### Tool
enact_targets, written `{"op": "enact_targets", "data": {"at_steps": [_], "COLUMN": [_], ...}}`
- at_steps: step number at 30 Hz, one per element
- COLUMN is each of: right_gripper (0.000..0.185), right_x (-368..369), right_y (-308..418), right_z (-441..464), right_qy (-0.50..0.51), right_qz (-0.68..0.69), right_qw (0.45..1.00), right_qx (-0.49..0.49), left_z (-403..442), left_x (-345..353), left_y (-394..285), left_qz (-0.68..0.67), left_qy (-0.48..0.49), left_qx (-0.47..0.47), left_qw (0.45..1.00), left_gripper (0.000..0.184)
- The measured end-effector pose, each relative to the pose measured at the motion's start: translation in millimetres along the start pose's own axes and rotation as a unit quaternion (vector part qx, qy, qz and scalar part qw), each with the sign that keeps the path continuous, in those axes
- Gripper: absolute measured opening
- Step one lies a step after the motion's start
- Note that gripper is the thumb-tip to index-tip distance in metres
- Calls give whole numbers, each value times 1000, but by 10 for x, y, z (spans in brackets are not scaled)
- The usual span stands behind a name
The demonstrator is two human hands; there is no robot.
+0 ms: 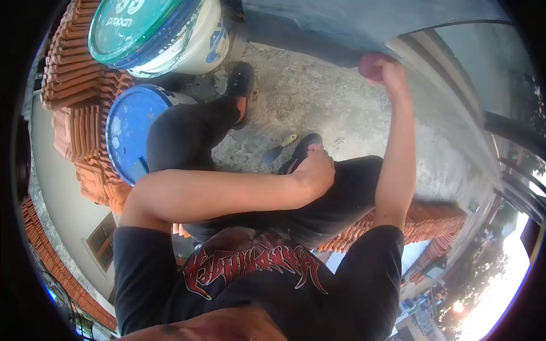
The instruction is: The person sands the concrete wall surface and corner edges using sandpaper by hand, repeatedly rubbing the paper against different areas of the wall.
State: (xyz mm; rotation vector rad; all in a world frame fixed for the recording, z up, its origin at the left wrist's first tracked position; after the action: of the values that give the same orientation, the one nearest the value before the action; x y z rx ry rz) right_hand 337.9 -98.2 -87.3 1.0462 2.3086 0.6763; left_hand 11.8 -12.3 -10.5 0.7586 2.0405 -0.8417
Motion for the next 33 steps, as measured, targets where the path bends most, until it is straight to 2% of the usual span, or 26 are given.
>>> {"op": "enact_targets", "data": {"at_steps": [2, 5, 8, 11, 14, 17, 20, 23, 26, 30, 33], "right_gripper": [44, 37, 37, 34, 33, 31, 29, 44, 27, 26, 38], "right_x": [103, 275, 254, 145, 24, 108, 100, 38, 65, 64, 74], "right_y": [-54, -22, 48, 134, -55, -72, 56, 171, 122, -50, 72], "right_z": [59, 74, -165, -370, 4, 131, -157, -426, -363, -4, -284], "right_qy": [-39, -72, -93, -52, -57, -61, -70, -43, -67, -71, -58], "right_qz": [2, 23, 34, 72, 58, 51, 73, 74, 103, 97, 103], "right_qw": [999, 997, 992, 994, 996, 996, 994, 994, 990, 992, 991], "right_qx": [-7, -26, -72, -56, -33, -32, -41, -70, -63, -32, -54], "left_z": [4, 40, -9, -130, -44, 26, -12, -169, -74, 53, -57], "left_x": [15, 151, 121, -78, -43, 46, 9, -146, -59, 45, -38], "left_y": [-21, 41, 58, 86, 20, 7, 54, 83, 23, 6, 78], "left_qz": [-18, -4, 32, 11, -5, 4, 11, 14, 5, 0, 5], "left_qy": [-17, 29, 21, 6, -19, 8, 16, 11, -9, 8, 18], "left_qx": [10, 21, -5, 11, 7, 12, 6, 19, 17, 10, 12], "left_qw": [1000, 999, 999, 1000, 1000, 1000, 1000, 1000, 1000, 1000, 1000], "left_gripper": [33, 33, 34, 35, 36, 36, 36, 36, 35, 35, 34]}}
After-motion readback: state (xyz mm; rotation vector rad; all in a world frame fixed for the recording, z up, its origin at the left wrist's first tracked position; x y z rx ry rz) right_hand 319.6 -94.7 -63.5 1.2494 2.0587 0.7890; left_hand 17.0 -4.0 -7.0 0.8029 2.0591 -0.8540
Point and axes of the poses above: each hand's wrist, its own z-axis towards the middle knuckle, its own x-axis out of the palm, y = z × x, the point moved 2 cm from there along z, towards the middle knuckle, and after that the axes turned 13 degrees about x, right-handed, at the moved point
